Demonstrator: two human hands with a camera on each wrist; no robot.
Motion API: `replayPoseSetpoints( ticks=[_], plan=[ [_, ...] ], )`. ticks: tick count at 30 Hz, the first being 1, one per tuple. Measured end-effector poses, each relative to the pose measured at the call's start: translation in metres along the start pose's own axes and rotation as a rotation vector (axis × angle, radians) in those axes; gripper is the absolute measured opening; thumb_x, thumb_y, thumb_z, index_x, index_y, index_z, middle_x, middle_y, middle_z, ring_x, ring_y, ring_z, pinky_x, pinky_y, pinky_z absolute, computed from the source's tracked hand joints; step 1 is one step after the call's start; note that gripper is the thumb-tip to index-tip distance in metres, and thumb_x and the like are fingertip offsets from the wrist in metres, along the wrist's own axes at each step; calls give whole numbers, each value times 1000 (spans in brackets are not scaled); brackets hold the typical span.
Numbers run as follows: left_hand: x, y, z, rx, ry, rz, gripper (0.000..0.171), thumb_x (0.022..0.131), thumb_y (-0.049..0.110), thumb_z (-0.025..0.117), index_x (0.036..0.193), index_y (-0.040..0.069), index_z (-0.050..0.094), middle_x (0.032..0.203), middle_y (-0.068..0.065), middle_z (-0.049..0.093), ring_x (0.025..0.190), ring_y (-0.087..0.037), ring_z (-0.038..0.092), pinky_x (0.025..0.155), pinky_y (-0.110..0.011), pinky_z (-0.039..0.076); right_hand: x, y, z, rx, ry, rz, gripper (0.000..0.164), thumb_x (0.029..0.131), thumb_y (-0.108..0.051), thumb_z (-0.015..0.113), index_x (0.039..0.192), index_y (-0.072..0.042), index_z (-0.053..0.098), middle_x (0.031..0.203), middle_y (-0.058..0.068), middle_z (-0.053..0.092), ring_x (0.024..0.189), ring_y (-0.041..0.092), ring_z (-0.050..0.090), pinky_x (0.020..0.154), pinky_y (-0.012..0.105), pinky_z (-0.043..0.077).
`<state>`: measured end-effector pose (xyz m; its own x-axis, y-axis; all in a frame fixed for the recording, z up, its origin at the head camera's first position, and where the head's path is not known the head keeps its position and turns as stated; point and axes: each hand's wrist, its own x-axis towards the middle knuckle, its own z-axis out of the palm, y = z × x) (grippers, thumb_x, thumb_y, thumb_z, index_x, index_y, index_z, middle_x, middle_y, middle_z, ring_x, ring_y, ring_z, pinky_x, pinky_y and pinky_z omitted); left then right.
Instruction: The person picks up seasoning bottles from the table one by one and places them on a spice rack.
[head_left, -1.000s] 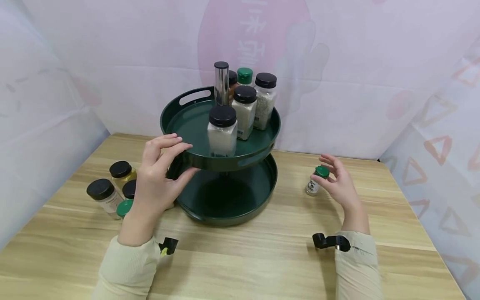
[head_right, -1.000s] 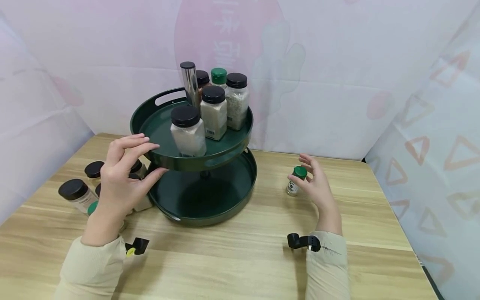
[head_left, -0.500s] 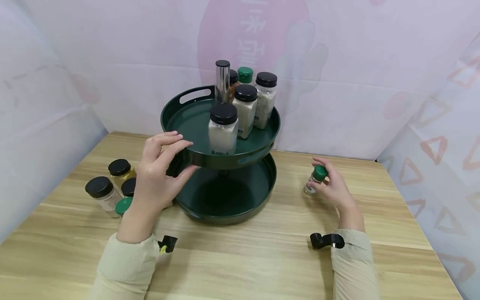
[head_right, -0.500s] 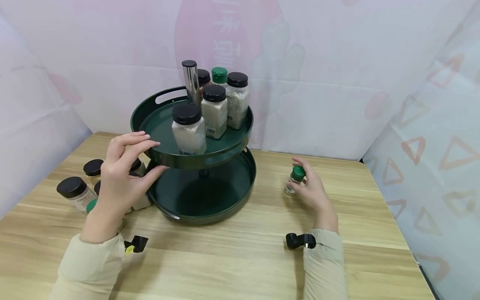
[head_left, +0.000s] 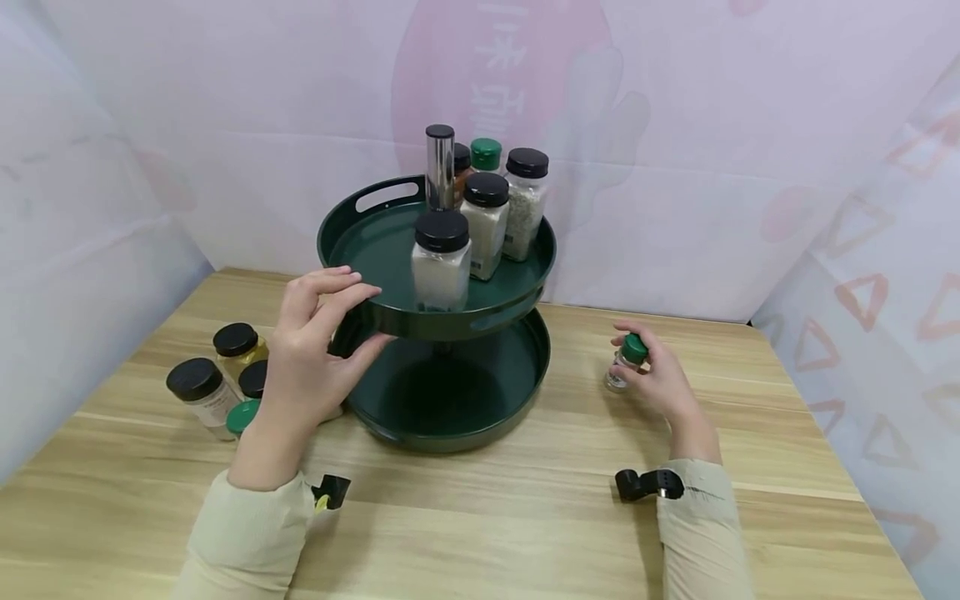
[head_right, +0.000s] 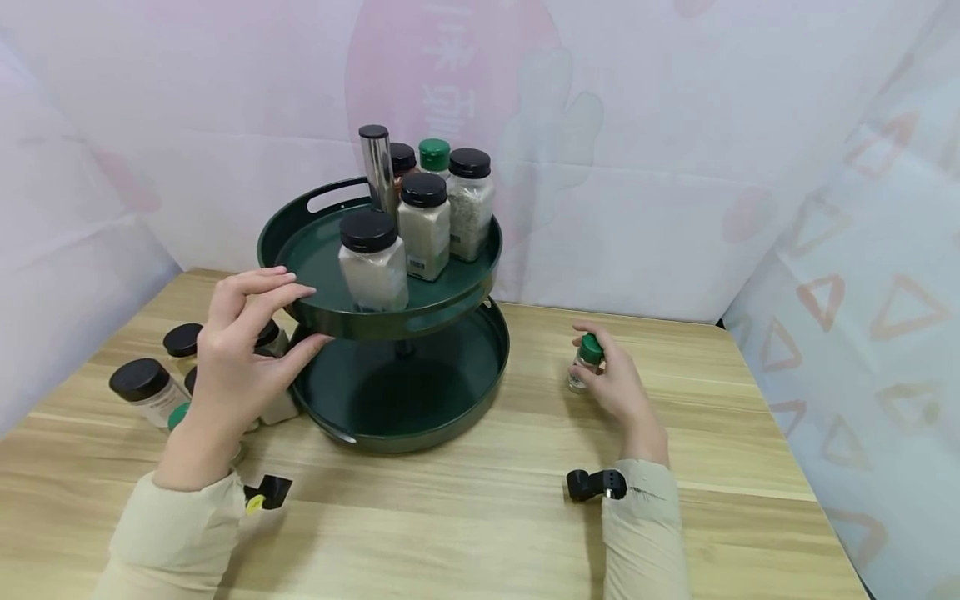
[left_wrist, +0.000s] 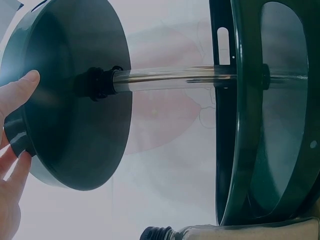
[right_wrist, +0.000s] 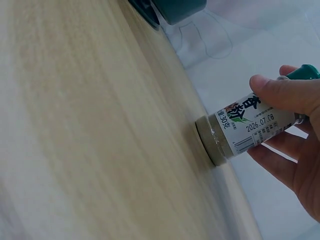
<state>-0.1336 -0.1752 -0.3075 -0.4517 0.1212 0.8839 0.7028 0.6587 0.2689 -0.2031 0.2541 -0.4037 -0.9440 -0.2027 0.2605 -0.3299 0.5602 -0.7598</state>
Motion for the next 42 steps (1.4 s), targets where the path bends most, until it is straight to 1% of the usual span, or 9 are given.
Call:
replayPoseSetpoints(
  ticks=[6,13,19,22,27,29,31,36,42],
  plan=[
    [0,1,0,11,-5,-8,52,65,-6,89,113,0,69,120,-22,59,123,-37,52,113,-18,37,1,1,0,8,-2,9,64,87,10,68,144,-5,43,122,28,62,113,41,61,94,58,53],
    [-1,0,0,13,-9,-10,52,65,-5,89,113,0,69,120,-22,59,123,-36,52,113,-18,37,0,0,0,7,2,21,61,87,8,69,142,-3,44,114,24,65,105,27,64,93,48,56],
    [-1,0,0,13,-9,-6,53,65,-5,89,113,0,69,120,-22,59,123,-37,52,113,-20,37,-1,-7,0,46,-17,44,62,89,4,68,145,-7,43,115,25,62,111,36,63,97,52,53],
    [-1,0,0,8,-6,-2,53,65,-5,89,113,0,69,120,-22,59,123,-37,52,114,-21,37,-1,-13,-3,50,-15,51,63,91,1,68,146,-10,42,116,23,62,112,36,62,98,53,53],
    [0,0,1,-4,-1,2,53,65,-6,89,113,0,69,120,-22,59,123,-37,52,113,-21,37,-1,-20,-6,20,-1,41,51,91,-2,69,137,-7,45,114,21,63,103,19,63,95,53,55],
    [0,0,1,-8,2,1,53,64,-6,89,113,0,69,119,-22,59,123,-37,52,113,-20,37,-1,-21,-7,4,7,25,46,91,-3,69,130,-5,46,111,19,63,99,11,62,92,49,57],
    [0,1,1,-7,3,0,53,64,-6,89,113,0,69,119,-23,59,123,-37,52,113,-20,37,0,-23,-8,-7,15,2,43,91,-2,69,126,-4,46,109,17,63,96,4,61,88,40,59],
    [1,1,1,-14,8,-1,53,64,-6,89,112,-1,69,119,-23,59,123,-37,52,113,-22,37,1,-30,-11,26,36,-58,43,90,-2,71,125,-2,45,107,16,62,93,-1,60,80,18,56],
    [1,1,2,-18,3,-4,52,65,-6,89,113,-1,69,119,-23,59,123,-37,52,114,-24,38,-1,-41,-13,71,85,-98,50,89,-3,72,128,2,42,108,18,63,94,0,61,77,15,54]
  ],
)
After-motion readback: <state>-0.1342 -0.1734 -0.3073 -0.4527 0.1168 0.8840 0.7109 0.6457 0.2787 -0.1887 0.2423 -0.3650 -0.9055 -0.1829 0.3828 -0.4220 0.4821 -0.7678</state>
